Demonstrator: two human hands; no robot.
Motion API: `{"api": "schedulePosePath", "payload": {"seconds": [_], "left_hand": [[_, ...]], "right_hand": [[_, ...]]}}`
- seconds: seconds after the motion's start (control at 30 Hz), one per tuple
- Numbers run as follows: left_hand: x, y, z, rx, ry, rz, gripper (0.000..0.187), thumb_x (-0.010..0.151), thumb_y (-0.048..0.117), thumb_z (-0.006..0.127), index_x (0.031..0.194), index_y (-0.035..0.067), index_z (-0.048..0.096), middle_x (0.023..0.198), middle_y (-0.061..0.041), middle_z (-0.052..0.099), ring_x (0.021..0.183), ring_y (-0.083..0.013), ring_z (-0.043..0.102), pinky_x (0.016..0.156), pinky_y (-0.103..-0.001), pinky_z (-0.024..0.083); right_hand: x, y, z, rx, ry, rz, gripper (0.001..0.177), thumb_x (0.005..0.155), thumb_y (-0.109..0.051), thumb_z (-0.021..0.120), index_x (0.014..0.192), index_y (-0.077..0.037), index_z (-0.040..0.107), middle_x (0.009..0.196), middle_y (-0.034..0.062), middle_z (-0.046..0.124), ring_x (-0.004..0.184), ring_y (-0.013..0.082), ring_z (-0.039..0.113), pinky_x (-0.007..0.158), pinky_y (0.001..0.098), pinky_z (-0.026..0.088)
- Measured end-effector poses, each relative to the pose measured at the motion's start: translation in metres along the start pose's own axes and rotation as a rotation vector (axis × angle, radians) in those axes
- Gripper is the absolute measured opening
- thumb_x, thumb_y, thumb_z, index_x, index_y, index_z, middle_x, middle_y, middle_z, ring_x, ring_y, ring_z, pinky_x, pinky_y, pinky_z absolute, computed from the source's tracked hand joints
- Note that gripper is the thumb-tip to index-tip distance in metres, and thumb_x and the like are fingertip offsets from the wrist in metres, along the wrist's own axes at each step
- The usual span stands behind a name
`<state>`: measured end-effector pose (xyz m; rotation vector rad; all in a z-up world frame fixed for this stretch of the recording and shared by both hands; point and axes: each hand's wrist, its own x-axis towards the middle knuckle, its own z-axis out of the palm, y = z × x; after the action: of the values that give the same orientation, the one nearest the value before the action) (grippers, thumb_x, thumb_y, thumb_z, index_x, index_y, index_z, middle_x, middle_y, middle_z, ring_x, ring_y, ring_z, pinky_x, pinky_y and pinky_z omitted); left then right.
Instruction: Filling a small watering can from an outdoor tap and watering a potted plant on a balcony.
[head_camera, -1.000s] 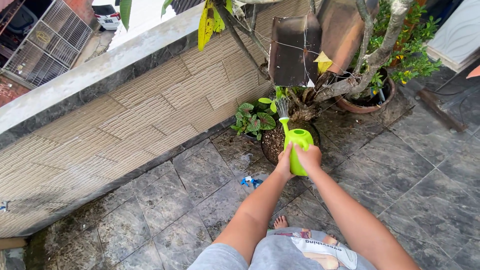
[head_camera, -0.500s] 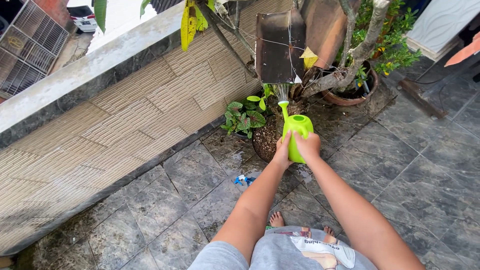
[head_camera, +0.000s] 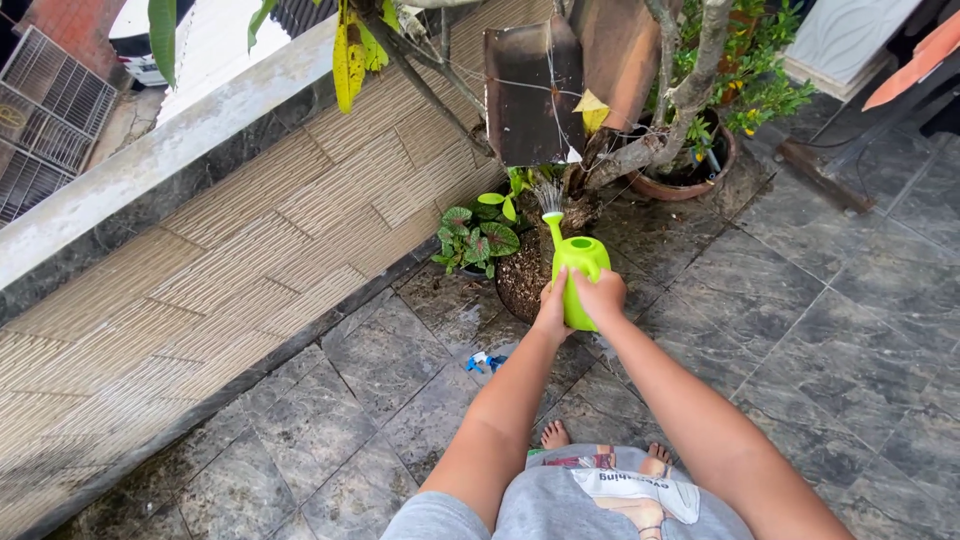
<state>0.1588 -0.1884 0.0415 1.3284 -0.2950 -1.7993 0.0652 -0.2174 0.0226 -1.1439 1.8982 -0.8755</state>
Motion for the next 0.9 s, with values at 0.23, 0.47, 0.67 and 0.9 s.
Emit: {"api": "schedulePosePath", "payload": {"seconds": [0.23, 0.47, 0.67, 0.9], "left_hand": [[0.006, 0.010, -0.004, -0.067, 0.025, 0.065, 0.107, 0.086, 0.074, 0.072, 0.159, 0.019, 0.016, 0.150, -0.020, 0.030, 0.140, -0.0426, 0.036, 0.108, -0.072, 0.034], [0.007, 0.007, -0.005, -0.106, 0.043, 0.053, 0.107, 0.086, 0.071, 0.074, 0.159, 0.019, 0.017, 0.152, -0.021, 0.030, 0.141, -0.0443, 0.035, 0.107, -0.074, 0.033], [0.013, -0.009, -0.016, -0.063, 0.021, 0.027, 0.102, 0.087, 0.070, 0.075, 0.157, 0.018, 0.021, 0.146, -0.019, 0.036, 0.136, -0.0422, 0.040, 0.104, -0.072, 0.038], [0.000, 0.014, -0.004, -0.032, -0.051, 0.054, 0.106, 0.089, 0.069, 0.072, 0.159, 0.015, 0.014, 0.151, -0.022, 0.029, 0.141, -0.0440, 0.033, 0.107, -0.074, 0.033]], "right_hand": [[0.002, -0.020, 0.002, 0.043, -0.001, -0.070, 0.028, 0.083, -0.031, 0.074, 0.073, -0.005, 0.070, 0.061, 0.0061, 0.063, 0.061, 0.0208, 0.066, 0.055, 0.0349, 0.053], [-0.006, -0.020, 0.002, 0.023, -0.032, -0.035, 0.035, 0.083, -0.034, 0.074, 0.077, 0.001, 0.069, 0.067, 0.0106, 0.064, 0.069, 0.0265, 0.068, 0.059, 0.0394, 0.053], [-0.008, -0.001, 0.005, 0.013, -0.004, -0.003, 0.035, 0.080, -0.035, 0.076, 0.080, 0.000, 0.071, 0.070, 0.0109, 0.067, 0.075, 0.0276, 0.070, 0.064, 0.0397, 0.055], [0.001, -0.005, 0.003, 0.093, 0.042, -0.029, 0.030, 0.081, -0.032, 0.076, 0.072, -0.004, 0.069, 0.063, 0.0060, 0.063, 0.065, 0.0225, 0.066, 0.059, 0.0358, 0.053]]}}
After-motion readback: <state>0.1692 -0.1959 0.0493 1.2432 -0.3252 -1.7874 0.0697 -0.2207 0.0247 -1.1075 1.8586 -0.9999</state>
